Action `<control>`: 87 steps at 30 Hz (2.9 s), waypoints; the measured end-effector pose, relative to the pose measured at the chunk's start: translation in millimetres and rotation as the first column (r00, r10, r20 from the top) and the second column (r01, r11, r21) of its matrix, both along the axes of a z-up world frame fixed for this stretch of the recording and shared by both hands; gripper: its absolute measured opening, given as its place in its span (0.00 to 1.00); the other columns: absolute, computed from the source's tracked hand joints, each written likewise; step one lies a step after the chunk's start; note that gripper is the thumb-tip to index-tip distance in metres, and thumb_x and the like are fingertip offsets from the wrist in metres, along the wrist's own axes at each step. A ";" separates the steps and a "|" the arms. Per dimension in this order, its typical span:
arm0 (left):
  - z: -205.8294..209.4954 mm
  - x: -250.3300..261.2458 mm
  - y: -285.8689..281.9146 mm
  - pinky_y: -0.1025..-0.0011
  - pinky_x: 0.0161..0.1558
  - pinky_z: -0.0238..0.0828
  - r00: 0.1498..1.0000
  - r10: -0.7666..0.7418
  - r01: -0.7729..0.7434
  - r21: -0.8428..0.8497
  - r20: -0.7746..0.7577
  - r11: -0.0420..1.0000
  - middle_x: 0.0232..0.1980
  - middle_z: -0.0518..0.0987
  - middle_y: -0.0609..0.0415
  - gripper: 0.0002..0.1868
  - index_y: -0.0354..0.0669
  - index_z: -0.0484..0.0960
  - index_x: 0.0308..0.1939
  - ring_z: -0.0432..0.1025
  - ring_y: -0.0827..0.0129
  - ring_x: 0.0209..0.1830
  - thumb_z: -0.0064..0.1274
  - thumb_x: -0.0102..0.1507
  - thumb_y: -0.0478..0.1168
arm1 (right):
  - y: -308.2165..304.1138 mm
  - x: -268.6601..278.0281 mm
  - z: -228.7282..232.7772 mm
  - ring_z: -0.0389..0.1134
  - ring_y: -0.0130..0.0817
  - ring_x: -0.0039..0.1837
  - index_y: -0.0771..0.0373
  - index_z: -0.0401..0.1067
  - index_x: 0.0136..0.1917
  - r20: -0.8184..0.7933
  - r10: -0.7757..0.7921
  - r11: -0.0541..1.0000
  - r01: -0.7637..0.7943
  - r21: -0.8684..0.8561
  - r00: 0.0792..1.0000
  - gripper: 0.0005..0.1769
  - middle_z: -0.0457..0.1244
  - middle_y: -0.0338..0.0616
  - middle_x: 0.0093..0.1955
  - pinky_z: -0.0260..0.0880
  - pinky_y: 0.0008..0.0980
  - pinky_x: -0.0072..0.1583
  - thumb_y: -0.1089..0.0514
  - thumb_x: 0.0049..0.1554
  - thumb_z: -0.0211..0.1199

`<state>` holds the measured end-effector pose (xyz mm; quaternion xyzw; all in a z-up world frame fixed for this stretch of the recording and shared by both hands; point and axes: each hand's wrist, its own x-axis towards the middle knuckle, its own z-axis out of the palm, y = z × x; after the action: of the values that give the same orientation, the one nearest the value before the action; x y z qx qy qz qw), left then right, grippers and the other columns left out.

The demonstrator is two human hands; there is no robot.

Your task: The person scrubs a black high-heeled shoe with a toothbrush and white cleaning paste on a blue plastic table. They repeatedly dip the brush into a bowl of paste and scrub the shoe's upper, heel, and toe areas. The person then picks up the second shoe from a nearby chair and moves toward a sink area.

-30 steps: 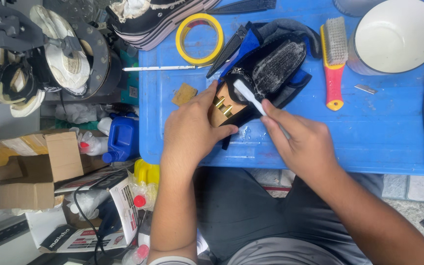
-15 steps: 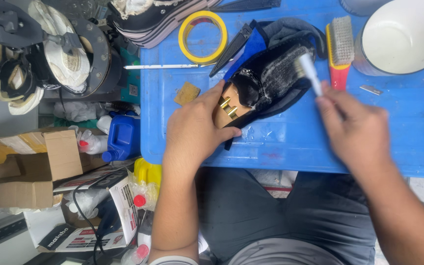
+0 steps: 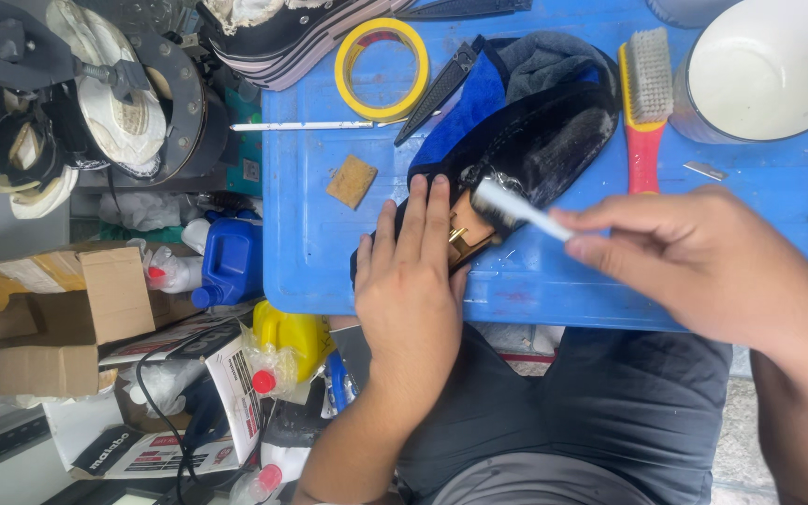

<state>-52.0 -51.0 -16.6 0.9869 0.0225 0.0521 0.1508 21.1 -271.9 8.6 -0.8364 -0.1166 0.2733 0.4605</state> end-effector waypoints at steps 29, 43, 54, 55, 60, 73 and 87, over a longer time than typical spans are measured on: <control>-5.2 -3.7 -3.9 0.46 0.65 0.62 0.998 0.015 -0.017 0.026 0.057 1.000 0.75 0.67 0.46 0.49 0.44 0.64 0.75 0.66 0.41 0.69 0.68 0.50 0.39 | 4.8 -30.4 -46.9 0.72 0.42 0.38 0.61 0.79 0.61 0.579 -0.207 0.956 0.287 -0.050 0.789 0.13 0.67 0.55 0.38 0.68 0.34 0.41 0.57 0.65 0.67; 1.1 -0.5 -1.8 0.46 0.64 0.63 0.999 0.011 -0.010 -0.001 0.046 1.000 0.74 0.68 0.46 0.51 0.43 0.65 0.73 0.67 0.42 0.68 0.70 0.47 0.40 | -126.6 56.1 -74.5 0.71 0.42 0.43 0.70 0.79 0.59 0.700 -0.086 0.800 0.468 -0.376 0.709 0.11 0.69 0.57 0.41 0.72 0.35 0.48 0.62 0.64 0.71; 7.8 6.1 2.5 0.48 0.63 0.61 1.000 0.023 -0.023 -0.056 -0.013 0.998 0.73 0.68 0.45 0.51 0.42 0.65 0.73 0.65 0.43 0.68 0.70 0.46 0.38 | -57.9 3.0 -0.7 0.72 0.38 0.38 0.62 0.79 0.59 0.546 -0.295 0.869 0.458 -0.189 0.784 0.14 0.70 0.51 0.40 0.70 0.32 0.42 0.59 0.60 0.69; 7.9 6.6 2.4 0.48 0.63 0.61 0.999 0.028 -0.029 -0.065 -0.019 0.997 0.73 0.68 0.45 0.51 0.43 0.65 0.73 0.65 0.44 0.68 0.70 0.46 0.39 | -46.7 -5.8 -4.3 0.73 0.36 0.39 0.61 0.79 0.58 0.482 -0.273 0.926 0.363 -0.102 0.832 0.14 0.71 0.48 0.42 0.70 0.31 0.43 0.59 0.58 0.68; 9.4 6.6 0.8 0.48 0.63 0.60 1.000 0.019 -0.021 -0.059 -0.024 0.998 0.73 0.68 0.45 0.52 0.43 0.64 0.73 0.65 0.43 0.68 0.70 0.46 0.40 | -9.5 -6.6 -30.2 0.74 0.36 0.39 0.57 0.80 0.58 0.386 -0.210 0.970 0.242 -0.035 0.898 0.17 0.73 0.50 0.43 0.72 0.31 0.43 0.58 0.54 0.69; 16.6 18.5 3.9 0.54 0.61 0.64 0.997 0.045 -0.047 -0.027 -0.056 0.999 0.70 0.72 0.48 0.50 0.44 0.68 0.69 0.68 0.47 0.65 0.72 0.44 0.43 | -19.1 -4.4 -56.1 0.63 0.38 0.30 0.57 0.79 0.60 0.184 -0.252 0.967 0.256 0.008 0.950 0.19 0.67 0.51 0.31 0.65 0.33 0.36 0.59 0.54 0.69; 14.1 21.0 6.4 0.62 0.56 0.70 0.999 0.028 -0.029 -0.024 -0.034 0.999 0.66 0.76 0.49 0.51 0.43 0.72 0.68 0.72 0.54 0.62 0.75 0.41 0.44 | -32.2 -7.7 -52.1 0.73 0.37 0.37 0.58 0.77 0.60 0.398 -0.313 0.946 0.245 0.214 0.862 0.17 0.71 0.49 0.40 0.71 0.34 0.41 0.56 0.59 0.65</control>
<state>-31.1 -44.6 -2.5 0.9853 0.0399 0.0375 0.1615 13.5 -304.1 -43.5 -0.8451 -0.1130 0.0040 0.5225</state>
